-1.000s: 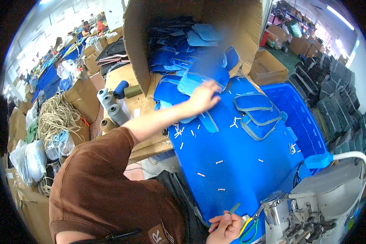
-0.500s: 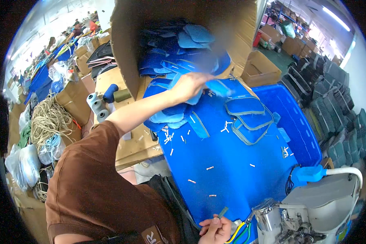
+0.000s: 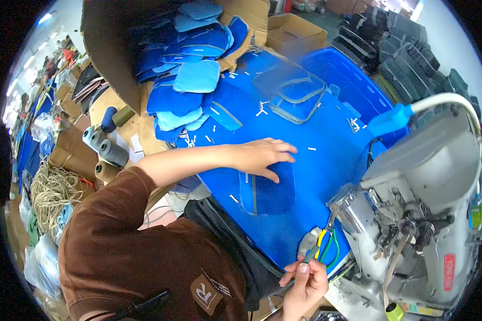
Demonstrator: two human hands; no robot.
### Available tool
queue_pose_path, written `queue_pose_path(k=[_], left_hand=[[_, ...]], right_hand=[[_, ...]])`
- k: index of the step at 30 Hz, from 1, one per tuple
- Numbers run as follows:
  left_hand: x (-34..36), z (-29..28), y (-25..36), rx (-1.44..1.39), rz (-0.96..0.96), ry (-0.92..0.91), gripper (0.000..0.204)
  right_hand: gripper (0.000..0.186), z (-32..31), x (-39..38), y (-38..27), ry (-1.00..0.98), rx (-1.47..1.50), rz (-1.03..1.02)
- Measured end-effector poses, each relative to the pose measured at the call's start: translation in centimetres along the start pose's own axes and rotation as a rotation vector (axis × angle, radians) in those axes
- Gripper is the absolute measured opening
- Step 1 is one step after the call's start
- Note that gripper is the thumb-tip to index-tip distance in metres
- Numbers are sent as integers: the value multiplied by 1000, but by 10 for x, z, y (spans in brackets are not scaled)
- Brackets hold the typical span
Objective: Sewing blue fabric or leather pieces using an industrial sewing machine.
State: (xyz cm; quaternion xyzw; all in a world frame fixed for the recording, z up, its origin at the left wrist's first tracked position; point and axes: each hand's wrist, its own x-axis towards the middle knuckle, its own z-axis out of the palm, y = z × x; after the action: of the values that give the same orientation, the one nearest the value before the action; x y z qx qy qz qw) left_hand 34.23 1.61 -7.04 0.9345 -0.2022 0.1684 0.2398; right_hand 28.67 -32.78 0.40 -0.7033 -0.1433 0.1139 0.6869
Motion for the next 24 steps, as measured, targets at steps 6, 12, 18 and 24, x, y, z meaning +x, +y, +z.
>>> queue_pose_path(k=[6, 12, 18, 24], left_hand=[[53, -3, 7, 176, -162, -554, 72], [50, -46, 52, -434, 80, -415, 25], [53, -93, 114, -616, 114, -327, 12], [48, -102, 126, -655, 79, -243, 8]], right_hand=[[9, 2, -7, -19, -22, 17, 69], [7, 20, 20, -33, -134, -276, -136], [10, 27, 36, -51, -121, -510, -265], [10, 29, 28, -55, -59, -434, -225]])
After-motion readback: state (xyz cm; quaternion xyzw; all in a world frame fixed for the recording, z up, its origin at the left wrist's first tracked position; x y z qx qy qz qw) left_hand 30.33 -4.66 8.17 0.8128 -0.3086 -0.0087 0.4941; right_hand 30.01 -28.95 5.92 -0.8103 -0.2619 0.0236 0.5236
